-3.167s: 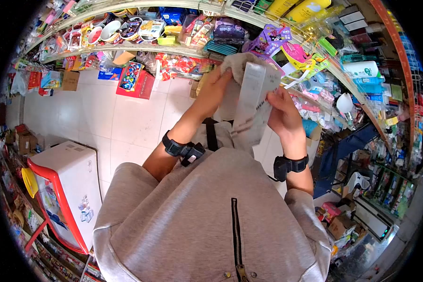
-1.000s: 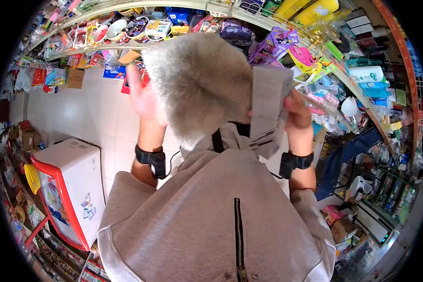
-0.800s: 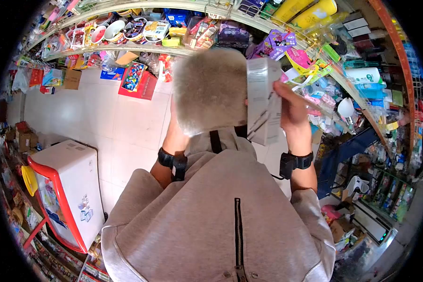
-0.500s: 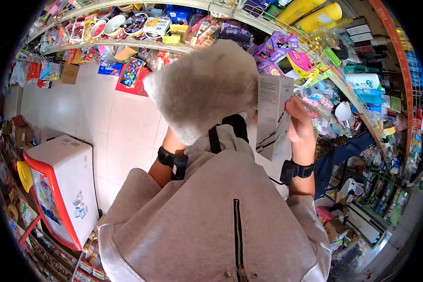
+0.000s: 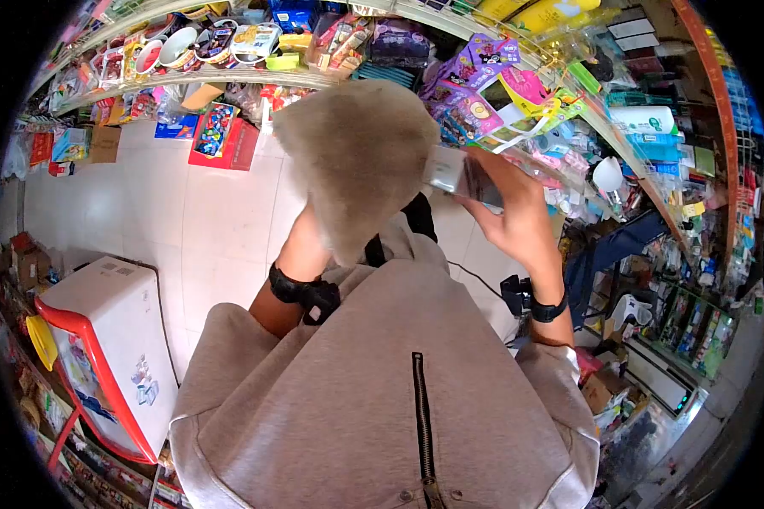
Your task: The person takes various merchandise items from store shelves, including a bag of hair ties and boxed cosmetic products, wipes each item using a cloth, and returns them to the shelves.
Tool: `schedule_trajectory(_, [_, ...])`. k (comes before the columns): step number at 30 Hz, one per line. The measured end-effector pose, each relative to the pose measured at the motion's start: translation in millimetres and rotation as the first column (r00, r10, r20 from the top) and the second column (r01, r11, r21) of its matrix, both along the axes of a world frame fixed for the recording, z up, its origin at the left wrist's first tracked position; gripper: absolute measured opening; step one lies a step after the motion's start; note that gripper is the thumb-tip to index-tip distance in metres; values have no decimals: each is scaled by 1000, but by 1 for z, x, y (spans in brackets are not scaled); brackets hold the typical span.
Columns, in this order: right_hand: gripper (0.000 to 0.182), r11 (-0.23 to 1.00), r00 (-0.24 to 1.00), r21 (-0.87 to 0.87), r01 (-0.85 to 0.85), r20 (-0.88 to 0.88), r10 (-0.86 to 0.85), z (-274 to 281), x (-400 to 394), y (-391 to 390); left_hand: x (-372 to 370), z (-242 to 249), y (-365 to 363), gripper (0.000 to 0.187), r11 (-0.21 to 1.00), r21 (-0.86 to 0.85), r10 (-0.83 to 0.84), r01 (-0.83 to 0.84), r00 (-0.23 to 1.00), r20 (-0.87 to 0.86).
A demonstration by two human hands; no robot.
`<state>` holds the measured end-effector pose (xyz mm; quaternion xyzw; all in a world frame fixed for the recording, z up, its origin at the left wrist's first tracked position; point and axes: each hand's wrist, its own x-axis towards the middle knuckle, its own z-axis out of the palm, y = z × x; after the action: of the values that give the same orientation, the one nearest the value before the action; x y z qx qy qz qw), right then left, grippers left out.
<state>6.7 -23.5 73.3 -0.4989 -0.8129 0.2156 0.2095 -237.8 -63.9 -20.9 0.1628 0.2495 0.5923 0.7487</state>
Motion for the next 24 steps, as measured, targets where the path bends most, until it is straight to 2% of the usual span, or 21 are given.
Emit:
schedule_trajectory(1, [50, 999, 996, 34, -35, 85, 32, -2, -4, 0, 8, 4, 7, 35, 999, 35, 2, 2, 994, -106])
schedule_trajectory(3, [45, 996, 993, 61, -62, 105, 55, -8, -16, 0, 34, 9, 27, 36, 996, 92, 24, 7, 942, -334])
schedule_trajectory(5, [40, 957, 922, 175, -232, 353, 159, -15, -24, -2, 53, 11, 50, 36, 993, 118, 53, 7, 863, -503])
schedule_trajectory(6, [36, 938, 941, 220, -267, 270, 205, -17, -25, -2, 58, 10, 58, 36, 992, 126, 67, 3, 832, -551])
schedule_trajectory(7, [36, 938, 941, 220, -266, 268, 204, -19, -24, 0, 60, 9, 64, 36, 992, 129, 74, 2, 815, -575])
schedule_trajectory(9, [36, 954, 928, 110, -278, 286, 238, -22, -20, 0, 56, 3, 71, 37, 994, 112, 66, 2, 800, -596])
schedule_trajectory(11, [36, 952, 938, 148, -267, 268, 221, -19, -23, 0, 56, -10, 79, 38, 996, 95, 59, -1, 787, -614])
schedule_trajectory(13, [36, 949, 948, 187, -253, 245, 204, -17, -25, 0, 56, -31, 88, 41, 957, 280, 246, -82, 739, -627])
schedule_trajectory(14, [38, 954, 953, 185, -237, 233, 191, -17, -26, 0, 53, -40, 94, 44, 977, 213, 144, -12, 774, -617])
schedule_trajectory(19, [48, 958, 947, 138, -251, 239, 214, -10, -12, -3, 58, -78, 110, 42, 984, 163, 42, 78, 780, -625])
schedule_trajectory(21, [55, 966, 962, 135, -221, -135, 239, -12, -4, -7, 61, -95, 108, 41, 984, 131, -17, 118, 802, -597])
schedule_trajectory(22, [57, 979, 955, 145, -146, -239, 178, -12, -8, -13, 57, -101, 104, 40, 985, 104, -56, 136, 831, -554])
schedule_trajectory(24, [57, 983, 964, 156, -93, -234, 128, -11, -6, -17, 49, -108, 94, 39, 984, 51, -132, 173, 882, -452])
